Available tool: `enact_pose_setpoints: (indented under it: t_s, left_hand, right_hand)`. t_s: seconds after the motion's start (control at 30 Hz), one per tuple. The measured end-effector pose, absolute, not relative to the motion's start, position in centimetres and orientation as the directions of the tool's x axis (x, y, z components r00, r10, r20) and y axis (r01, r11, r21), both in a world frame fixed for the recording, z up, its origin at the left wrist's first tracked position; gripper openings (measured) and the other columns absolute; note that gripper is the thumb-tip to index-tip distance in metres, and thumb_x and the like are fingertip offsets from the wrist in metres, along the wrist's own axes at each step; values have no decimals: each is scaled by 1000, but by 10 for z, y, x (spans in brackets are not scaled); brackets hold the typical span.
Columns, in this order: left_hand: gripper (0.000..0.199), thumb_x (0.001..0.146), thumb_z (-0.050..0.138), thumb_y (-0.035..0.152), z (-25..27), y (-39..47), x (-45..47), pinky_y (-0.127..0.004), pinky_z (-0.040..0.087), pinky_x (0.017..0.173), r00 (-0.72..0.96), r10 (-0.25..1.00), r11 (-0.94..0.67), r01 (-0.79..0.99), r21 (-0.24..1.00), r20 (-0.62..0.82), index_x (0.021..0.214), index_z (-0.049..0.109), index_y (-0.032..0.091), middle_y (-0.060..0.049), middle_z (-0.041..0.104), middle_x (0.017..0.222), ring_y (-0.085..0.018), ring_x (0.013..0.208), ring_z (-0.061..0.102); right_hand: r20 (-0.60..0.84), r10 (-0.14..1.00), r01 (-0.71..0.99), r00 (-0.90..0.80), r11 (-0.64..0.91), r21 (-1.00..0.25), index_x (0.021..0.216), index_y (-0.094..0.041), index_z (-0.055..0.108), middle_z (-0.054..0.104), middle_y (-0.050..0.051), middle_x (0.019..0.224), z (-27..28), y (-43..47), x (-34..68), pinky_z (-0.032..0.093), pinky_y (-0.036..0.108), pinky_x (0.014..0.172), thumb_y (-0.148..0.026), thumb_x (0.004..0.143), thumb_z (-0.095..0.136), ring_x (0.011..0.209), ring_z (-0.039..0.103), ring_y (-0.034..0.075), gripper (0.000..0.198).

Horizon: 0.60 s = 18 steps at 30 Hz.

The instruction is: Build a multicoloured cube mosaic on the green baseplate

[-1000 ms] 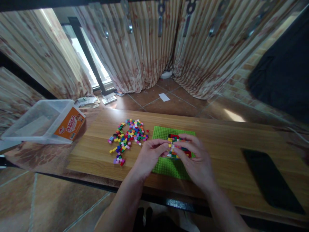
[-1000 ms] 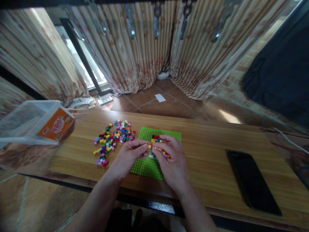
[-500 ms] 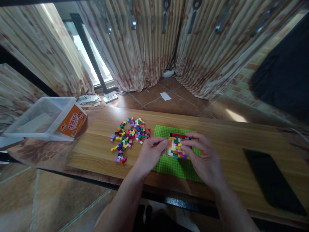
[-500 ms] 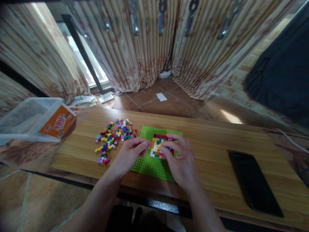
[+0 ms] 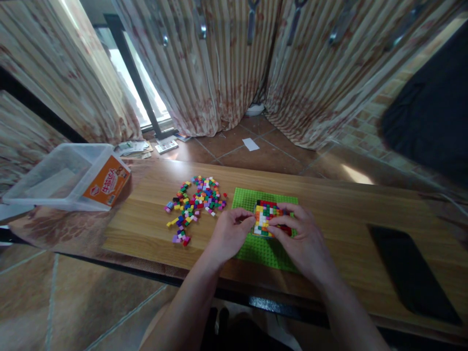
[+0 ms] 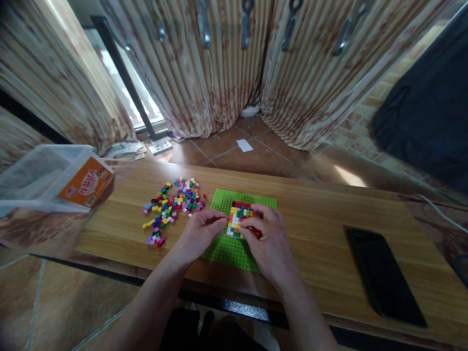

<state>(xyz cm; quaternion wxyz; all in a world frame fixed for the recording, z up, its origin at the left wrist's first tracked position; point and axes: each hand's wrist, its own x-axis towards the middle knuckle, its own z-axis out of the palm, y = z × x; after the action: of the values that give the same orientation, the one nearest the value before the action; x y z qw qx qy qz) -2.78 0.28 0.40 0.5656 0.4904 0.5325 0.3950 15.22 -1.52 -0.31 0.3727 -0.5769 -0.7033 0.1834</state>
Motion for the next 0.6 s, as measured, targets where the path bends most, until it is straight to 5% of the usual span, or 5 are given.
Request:
enact_pose_setpoints:
  t_s: [0.33, 0.6]
  left_hand:
    - [17, 80, 60, 24, -2, 3, -29, -19, 35, 52, 139, 977, 143, 142, 979, -163, 77, 72, 13, 2, 59, 61, -9, 57, 48]
    - [13, 79, 61, 21, -2, 2, -27, -19, 37, 53, 119, 974, 177, 123, 977, -191, 77, 71, 13, 1, 61, 62, -9, 57, 50]
  right_hand:
    - [286, 949, 639, 132, 139, -757, 77, -25, 71, 58, 8, 120, -4, -16, 139, 39, 50, 102, -31, 75, 71, 116, 53, 29, 7]
    - [167, 954, 557, 250, 0, -831, 81, -22, 67, 53, 12, 124, -9, -13, 139, 38, 52, 103, -38, 65, 73, 121, 51, 33, 23]
